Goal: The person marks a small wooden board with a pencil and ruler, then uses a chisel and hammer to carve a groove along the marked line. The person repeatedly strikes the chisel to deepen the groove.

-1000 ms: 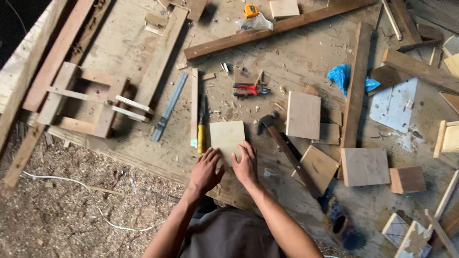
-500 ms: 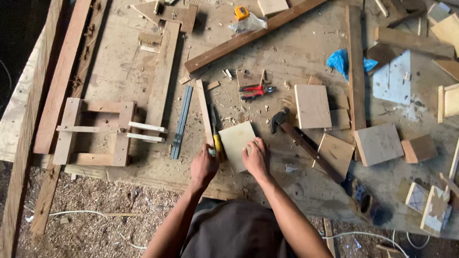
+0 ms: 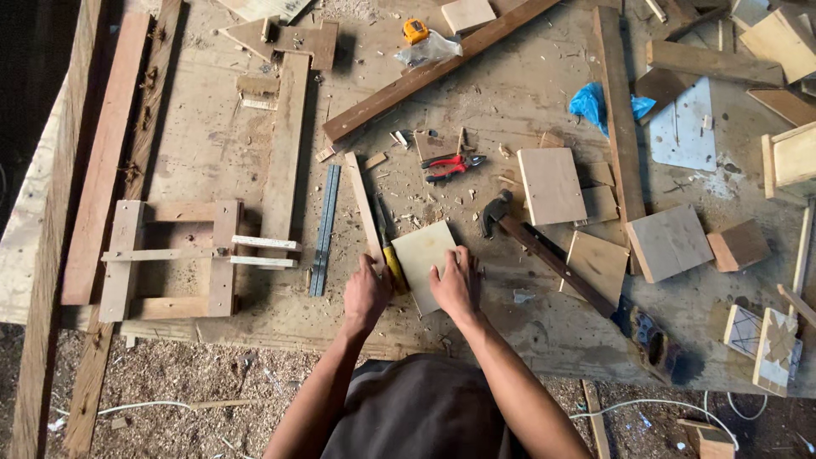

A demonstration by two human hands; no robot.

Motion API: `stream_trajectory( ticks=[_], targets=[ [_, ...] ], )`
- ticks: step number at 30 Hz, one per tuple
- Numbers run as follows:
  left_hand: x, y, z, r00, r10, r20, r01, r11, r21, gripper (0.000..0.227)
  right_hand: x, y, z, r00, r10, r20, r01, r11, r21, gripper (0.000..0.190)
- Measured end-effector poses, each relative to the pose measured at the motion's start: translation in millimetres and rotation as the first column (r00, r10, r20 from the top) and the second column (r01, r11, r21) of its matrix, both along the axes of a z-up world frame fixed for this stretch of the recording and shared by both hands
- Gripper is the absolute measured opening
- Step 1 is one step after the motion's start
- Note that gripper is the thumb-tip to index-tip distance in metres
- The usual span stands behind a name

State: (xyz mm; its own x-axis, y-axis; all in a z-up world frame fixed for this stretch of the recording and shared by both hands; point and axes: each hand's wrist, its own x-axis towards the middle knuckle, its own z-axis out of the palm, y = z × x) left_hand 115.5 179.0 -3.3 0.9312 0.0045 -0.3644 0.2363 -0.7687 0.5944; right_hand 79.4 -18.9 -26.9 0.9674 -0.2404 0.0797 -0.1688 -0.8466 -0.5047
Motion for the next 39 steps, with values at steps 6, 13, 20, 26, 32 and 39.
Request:
stream_trajectory(
  ticks=[6,13,20,26,32,39],
  targets=[
    [5,1,-5,0.999,0.024,0.030,-0.024,1.000,-0.013,0.044,3,-2,12,0.994,-0.021,-0.106,0.014,0.998,-0.067,0.072],
    [9,-3,-24,0.998,0.033,0.055,-0.043,0.982,0.184,0.042,4,-22,-3,0.990,0.057,-0.129,-0.052,0.998,0.041,0.079],
    [-5,-2,-39,0.981,0.146,0.131,-0.161,0.980,0.115,0.030,8,-41,-13,0.982,0.155,-0.104,-0.143,0.982,0.120,0.074],
    [-7,1,-30,0.919,0.323,0.227,-0.320,0.946,-0.049,0.020,11,-58,2,0.959,0.235,-0.156,-0.204,0.961,0.188,0.063],
    [-17,9,-6,0.653,0.508,0.562,-0.535,0.835,-0.133,0.025,20,-73,12,0.927,0.314,-0.207,-0.265,0.936,0.234,0.057],
    [-58,-43,-24,0.771,0.074,0.632,-0.207,0.968,0.139,0.021,16,-84,9,0.902,0.405,-0.149,-0.356,0.894,0.270,0.056]
  ],
)
